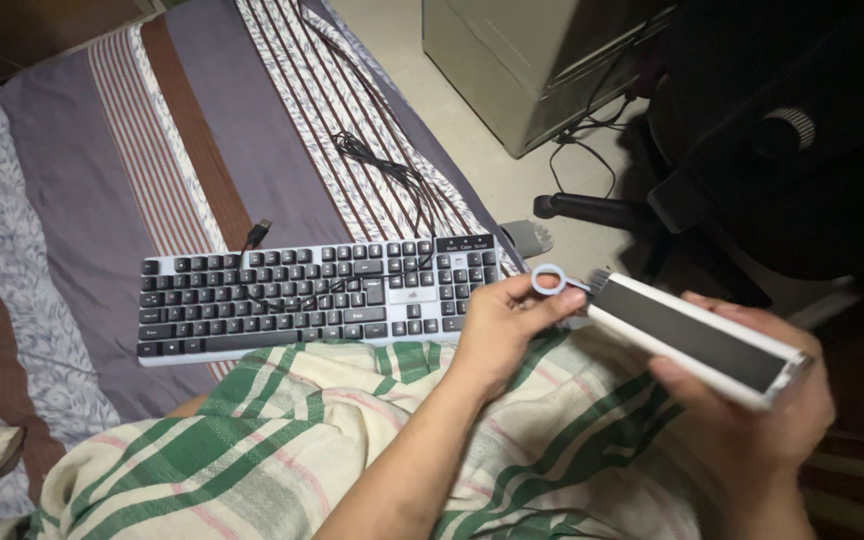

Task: The person sits on a bed with a keyboard on their lap and uses a small handheld vacuum to clean between the keys. They repeatedly move the vacuum nozzle across different sections of the keyboard, occasionally adjusting their grip and the position of the device.

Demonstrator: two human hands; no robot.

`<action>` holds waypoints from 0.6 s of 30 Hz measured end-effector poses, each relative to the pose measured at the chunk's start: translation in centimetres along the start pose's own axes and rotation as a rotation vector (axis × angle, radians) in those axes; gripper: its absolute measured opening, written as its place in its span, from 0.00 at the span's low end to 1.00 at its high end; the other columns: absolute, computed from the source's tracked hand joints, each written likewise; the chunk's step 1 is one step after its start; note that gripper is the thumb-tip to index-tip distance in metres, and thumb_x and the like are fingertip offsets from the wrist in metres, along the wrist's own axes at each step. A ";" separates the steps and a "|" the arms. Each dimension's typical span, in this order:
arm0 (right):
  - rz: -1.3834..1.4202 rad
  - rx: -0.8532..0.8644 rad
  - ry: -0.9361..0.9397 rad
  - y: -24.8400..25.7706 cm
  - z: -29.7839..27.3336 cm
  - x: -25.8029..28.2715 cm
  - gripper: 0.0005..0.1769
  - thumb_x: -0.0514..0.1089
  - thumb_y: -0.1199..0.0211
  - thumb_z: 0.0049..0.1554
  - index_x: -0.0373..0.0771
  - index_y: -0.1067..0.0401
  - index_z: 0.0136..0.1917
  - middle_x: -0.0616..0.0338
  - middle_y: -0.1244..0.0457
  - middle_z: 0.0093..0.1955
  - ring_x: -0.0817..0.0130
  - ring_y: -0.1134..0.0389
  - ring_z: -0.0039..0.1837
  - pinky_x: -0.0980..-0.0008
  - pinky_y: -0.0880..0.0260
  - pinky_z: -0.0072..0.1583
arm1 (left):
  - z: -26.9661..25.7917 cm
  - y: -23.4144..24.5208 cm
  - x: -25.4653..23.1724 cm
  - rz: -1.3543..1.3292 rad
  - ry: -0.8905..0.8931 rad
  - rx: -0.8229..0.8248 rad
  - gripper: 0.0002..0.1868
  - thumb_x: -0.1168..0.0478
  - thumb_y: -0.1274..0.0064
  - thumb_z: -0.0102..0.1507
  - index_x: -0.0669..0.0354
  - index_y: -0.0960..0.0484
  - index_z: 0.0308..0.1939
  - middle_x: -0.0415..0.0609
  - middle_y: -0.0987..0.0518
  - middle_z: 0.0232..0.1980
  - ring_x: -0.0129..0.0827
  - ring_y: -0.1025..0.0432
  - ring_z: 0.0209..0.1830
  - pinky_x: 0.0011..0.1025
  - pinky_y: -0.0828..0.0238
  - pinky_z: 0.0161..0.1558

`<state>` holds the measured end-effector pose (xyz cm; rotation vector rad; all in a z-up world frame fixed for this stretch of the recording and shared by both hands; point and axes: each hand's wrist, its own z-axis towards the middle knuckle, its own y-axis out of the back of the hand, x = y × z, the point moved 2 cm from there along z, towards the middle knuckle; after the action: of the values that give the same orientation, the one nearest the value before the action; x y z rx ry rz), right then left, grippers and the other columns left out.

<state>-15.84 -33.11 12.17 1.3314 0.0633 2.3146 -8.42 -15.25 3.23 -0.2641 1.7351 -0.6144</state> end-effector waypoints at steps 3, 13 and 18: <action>-0.199 0.074 0.215 -0.9 1.2 1.6 0.28 0.43 0.22 0.50 0.35 0.34 0.58 0.51 0.32 0.57 0.61 0.28 0.63 0.65 0.25 0.65 | 0.3 0.5 1.9 -0.334 0.150 0.014 0.07 0.65 0.42 0.65 0.65 0.16 0.44 0.44 0.17 0.41 0.25 0.24 0.40 0.23 0.26 0.47; -0.454 0.095 0.285 -0.5 3.7 3.2 0.25 0.43 0.21 0.53 0.34 0.29 0.57 0.52 0.31 0.57 0.61 0.29 0.59 0.69 0.28 0.62 | 2.0 0.1 3.1 -0.600 0.233 -0.004 0.08 0.62 0.43 0.67 0.66 0.19 0.45 0.48 0.18 0.41 0.27 0.25 0.39 0.26 0.26 0.45; -0.478 0.122 0.305 0.3 3.1 3.7 0.26 0.44 0.20 0.48 0.34 0.30 0.54 0.53 0.30 0.54 0.61 0.28 0.56 0.65 0.30 0.62 | 2.7 -1.4 3.6 -0.633 0.232 0.062 0.08 0.63 0.42 0.68 0.65 0.19 0.46 0.47 0.18 0.40 0.28 0.25 0.38 0.26 0.26 0.44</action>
<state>-14.92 -32.38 16.91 0.8807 0.5641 2.0952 -7.01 -18.87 0.57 -0.7369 1.8471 -1.1921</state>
